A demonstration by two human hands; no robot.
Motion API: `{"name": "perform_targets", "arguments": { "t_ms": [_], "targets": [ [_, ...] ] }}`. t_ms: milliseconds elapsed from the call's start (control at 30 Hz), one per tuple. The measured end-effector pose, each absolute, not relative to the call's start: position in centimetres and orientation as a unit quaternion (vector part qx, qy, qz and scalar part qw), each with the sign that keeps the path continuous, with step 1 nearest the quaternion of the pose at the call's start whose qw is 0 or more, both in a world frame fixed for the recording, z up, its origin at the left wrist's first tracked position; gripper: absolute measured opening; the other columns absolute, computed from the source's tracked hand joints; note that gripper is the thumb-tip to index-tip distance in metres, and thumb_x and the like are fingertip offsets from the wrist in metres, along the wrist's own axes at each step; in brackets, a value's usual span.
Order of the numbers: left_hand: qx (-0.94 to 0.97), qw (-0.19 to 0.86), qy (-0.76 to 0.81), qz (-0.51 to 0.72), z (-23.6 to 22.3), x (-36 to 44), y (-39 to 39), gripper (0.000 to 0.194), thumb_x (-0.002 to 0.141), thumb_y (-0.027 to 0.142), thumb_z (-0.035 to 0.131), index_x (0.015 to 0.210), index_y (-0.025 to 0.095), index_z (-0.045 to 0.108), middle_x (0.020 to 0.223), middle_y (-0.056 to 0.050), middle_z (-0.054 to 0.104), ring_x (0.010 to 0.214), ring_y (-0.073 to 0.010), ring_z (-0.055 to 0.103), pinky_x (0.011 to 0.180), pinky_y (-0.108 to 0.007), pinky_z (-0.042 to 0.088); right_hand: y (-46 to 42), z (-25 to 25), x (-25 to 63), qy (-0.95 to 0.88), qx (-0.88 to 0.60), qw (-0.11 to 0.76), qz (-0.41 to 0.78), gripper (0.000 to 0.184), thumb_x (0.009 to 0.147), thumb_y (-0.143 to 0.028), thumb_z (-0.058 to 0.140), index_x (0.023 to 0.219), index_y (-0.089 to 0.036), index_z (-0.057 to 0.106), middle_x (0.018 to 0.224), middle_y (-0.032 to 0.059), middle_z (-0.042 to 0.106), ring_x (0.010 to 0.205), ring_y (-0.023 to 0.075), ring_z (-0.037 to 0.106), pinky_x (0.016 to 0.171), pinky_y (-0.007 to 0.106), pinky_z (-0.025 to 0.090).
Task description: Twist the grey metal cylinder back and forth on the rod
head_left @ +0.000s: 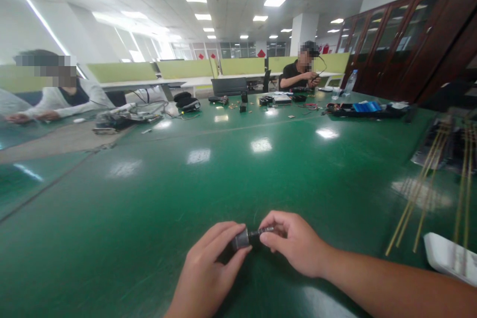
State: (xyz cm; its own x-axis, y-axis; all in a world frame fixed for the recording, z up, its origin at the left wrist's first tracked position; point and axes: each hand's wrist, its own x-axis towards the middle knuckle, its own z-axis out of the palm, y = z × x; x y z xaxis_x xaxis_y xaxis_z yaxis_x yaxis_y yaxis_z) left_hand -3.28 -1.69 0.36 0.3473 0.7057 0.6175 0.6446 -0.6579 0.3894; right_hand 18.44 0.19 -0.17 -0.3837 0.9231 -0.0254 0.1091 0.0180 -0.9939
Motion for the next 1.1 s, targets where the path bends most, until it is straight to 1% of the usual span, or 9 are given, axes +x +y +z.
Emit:
{"name": "perform_targets", "arguments": {
  "t_ms": [200,633,867,1100],
  "targets": [
    [0.821,0.034,0.409,0.396,0.45,-3.25,-1.75,0.022,0.092,0.027,0.062,0.114,0.023,0.065,0.105,-0.005,0.067,0.093,-0.0162,0.067,0.083,-0.023,0.057,0.09,-0.01,18.4,-0.614,-0.424,0.364,0.558,0.01,0.083,-0.024,0.064,0.089,-0.016,0.064,0.064,-0.0035,0.056,0.06,0.011,0.052,0.059,0.023,0.04],
    [0.819,0.035,0.414,0.396,0.38,-3.5,-1.9,0.023,0.092,0.025,0.063,0.115,0.025,0.065,0.106,-0.003,0.066,0.094,-0.0143,0.066,0.084,-0.021,0.055,0.11,-0.23,18.39,-0.606,-0.423,0.376,0.559,0.011,0.084,-0.023,0.064,0.089,-0.014,0.064,0.065,-0.0026,0.056,0.06,0.0111,0.053,0.059,0.023,0.041],
    [0.817,0.034,0.415,0.398,0.67,-3.43,-1.79,0.022,0.092,0.026,0.063,0.114,0.025,0.065,0.105,-0.002,0.067,0.093,-0.0134,0.066,0.084,-0.02,0.055,0.15,-0.35,18.26,-0.601,-0.425,0.38,0.56,0.01,0.085,-0.024,0.063,0.089,-0.015,0.062,0.065,-0.0025,0.058,0.06,0.0117,0.057,0.06,0.024,0.043],
    [0.816,0.033,0.417,0.4,0.52,-3.62,-1.84,0.022,0.092,0.026,0.064,0.114,0.025,0.065,0.106,-0.001,0.066,0.094,-0.0123,0.065,0.085,-0.018,0.054,0.22,-0.55,18.35,-0.602,-0.421,0.383,0.56,0.01,0.086,-0.025,0.062,0.089,-0.016,0.061,0.065,-0.0025,0.058,0.06,0.0119,0.057,0.06,0.024,0.043]
  ]
}}
